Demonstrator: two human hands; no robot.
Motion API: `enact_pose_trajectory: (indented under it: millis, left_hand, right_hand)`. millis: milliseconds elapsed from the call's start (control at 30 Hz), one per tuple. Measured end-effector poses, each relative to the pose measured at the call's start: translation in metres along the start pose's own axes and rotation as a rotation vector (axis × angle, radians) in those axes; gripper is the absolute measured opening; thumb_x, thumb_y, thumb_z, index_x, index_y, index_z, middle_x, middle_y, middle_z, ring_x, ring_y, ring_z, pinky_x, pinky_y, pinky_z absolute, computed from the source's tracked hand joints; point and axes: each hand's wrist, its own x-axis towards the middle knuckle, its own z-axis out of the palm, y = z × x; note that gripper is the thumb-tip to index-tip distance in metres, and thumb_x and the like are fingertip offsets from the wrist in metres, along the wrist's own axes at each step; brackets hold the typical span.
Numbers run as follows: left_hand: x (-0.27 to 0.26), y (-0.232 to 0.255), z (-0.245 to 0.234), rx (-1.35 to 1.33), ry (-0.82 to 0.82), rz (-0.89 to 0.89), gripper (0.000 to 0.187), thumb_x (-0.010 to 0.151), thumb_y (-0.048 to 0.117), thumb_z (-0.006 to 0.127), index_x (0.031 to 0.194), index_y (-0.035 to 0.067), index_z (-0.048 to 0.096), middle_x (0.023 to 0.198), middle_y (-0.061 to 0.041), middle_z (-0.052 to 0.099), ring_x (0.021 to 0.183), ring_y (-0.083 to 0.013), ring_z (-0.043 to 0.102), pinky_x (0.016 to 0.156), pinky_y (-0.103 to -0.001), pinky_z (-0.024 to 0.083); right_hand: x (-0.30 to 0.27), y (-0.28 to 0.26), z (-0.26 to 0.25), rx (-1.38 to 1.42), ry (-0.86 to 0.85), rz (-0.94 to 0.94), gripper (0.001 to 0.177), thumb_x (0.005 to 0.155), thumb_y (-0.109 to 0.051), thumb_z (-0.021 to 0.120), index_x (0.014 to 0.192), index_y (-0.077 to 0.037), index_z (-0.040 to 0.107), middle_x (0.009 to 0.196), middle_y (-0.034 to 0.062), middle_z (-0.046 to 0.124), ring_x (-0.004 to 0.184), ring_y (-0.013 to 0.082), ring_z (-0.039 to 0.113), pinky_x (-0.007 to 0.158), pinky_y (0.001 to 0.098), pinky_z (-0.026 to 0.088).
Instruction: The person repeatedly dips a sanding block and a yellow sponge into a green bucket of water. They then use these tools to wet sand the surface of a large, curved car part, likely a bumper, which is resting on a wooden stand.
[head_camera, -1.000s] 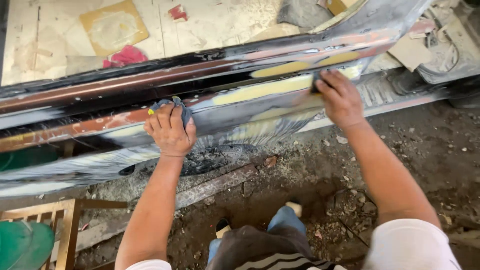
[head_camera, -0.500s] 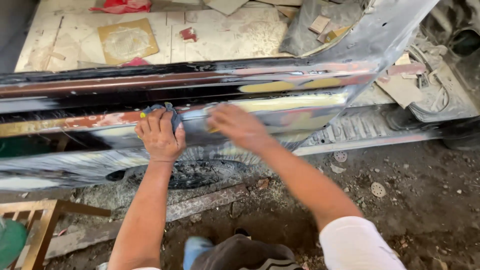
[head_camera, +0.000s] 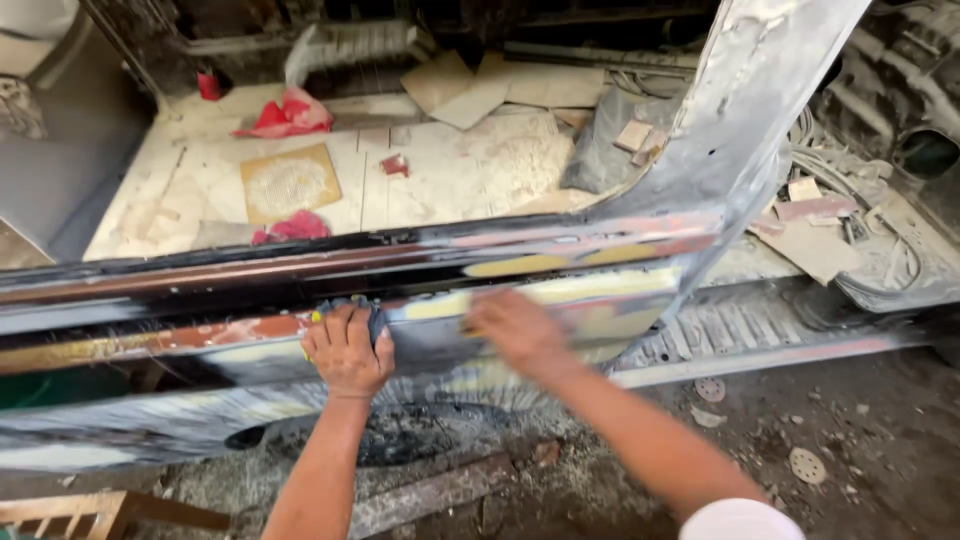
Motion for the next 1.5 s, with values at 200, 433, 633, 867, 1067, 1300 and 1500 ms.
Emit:
enact_pose_trajectory:
  millis: [200,433,633,867,1067,1300,1500]
  left_hand:
    - [-0.002,-0.003,-0.004,0.009,-0.011,0.017,0.041,0.090,0.040,0.059,0.114,0.008,0.067,0.119,-0.011,0.064,0.105,-0.0342,0.057,0.095,-0.050,0.039]
    - [-0.001,0.000,-0.009,-0.034,-0.025,-0.010,0.042,0.087,0.041,0.057,0.113,0.009,0.067,0.119,-0.009,0.064,0.105,-0.0321,0.057,0.094,-0.049,0.038]
    - [0.001,-0.001,-0.003,-0.044,0.031,-0.010,0.045,0.089,0.045,0.052,0.112,0.009,0.067,0.117,-0.010,0.064,0.105,-0.0313,0.057,0.094,-0.049,0.038]
    - [-0.015,-0.003,-0.003,-0.023,-0.017,-0.004,0.042,0.093,0.044,0.053,0.112,0.009,0.068,0.117,-0.010,0.064,0.103,-0.0323,0.057,0.094,-0.050,0.038]
    - [-0.001,-0.002,-0.009,-0.039,-0.024,0.017,0.041,0.092,0.041,0.056,0.115,0.008,0.067,0.118,-0.010,0.064,0.106,-0.0323,0.057,0.094,-0.050,0.038]
    - [-0.005,-0.002,-0.001,-0.042,-0.012,-0.004,0.041,0.094,0.042,0.055,0.114,0.009,0.068,0.118,-0.009,0.064,0.107,-0.0317,0.058,0.095,-0.049,0.037]
    - [-0.002,-0.002,-0.004,-0.030,-0.015,0.002,0.043,0.094,0.043,0.053,0.115,0.009,0.068,0.118,-0.010,0.064,0.109,-0.0326,0.057,0.098,-0.050,0.036]
  right_hand:
    - [0.023,-0.027,0.027,0.116,-0.269,-0.009,0.048,0.081,-0.003,0.064,0.130,-0.007,0.064,0.142,0.0145,0.062,0.134,0.0348,0.056,0.115,0.0497,0.043]
    - [-0.077,0.081,-0.129,-0.214,-0.154,0.189,0.041,0.077,-0.005,0.075,0.118,-0.009,0.069,0.125,0.0113,0.069,0.119,0.0331,0.065,0.102,0.0464,0.054]
    - [-0.063,0.057,-0.084,-0.238,-0.030,0.225,0.039,0.072,-0.007,0.077,0.110,-0.006,0.069,0.120,0.0125,0.068,0.117,0.0336,0.065,0.101,0.0470,0.053]
    - [0.042,-0.060,0.027,0.138,-0.257,0.016,0.051,0.079,-0.001,0.065,0.130,-0.006,0.065,0.140,0.0154,0.063,0.131,0.0353,0.058,0.111,0.0503,0.043]
    - [-0.032,0.050,-0.061,0.113,-0.155,0.066,0.038,0.088,-0.004,0.070,0.125,-0.011,0.066,0.114,0.0095,0.070,0.115,0.0290,0.067,0.097,0.0406,0.059]
    - [-0.055,0.051,-0.089,-0.306,-0.095,0.231,0.031,0.081,-0.007,0.075,0.112,-0.006,0.070,0.119,0.0141,0.071,0.116,0.0343,0.067,0.099,0.0460,0.056]
    - [0.042,-0.047,0.039,-0.004,-0.467,0.016,0.039,0.085,-0.001,0.068,0.120,-0.016,0.067,0.132,0.0076,0.067,0.127,0.0254,0.061,0.113,0.0409,0.050]
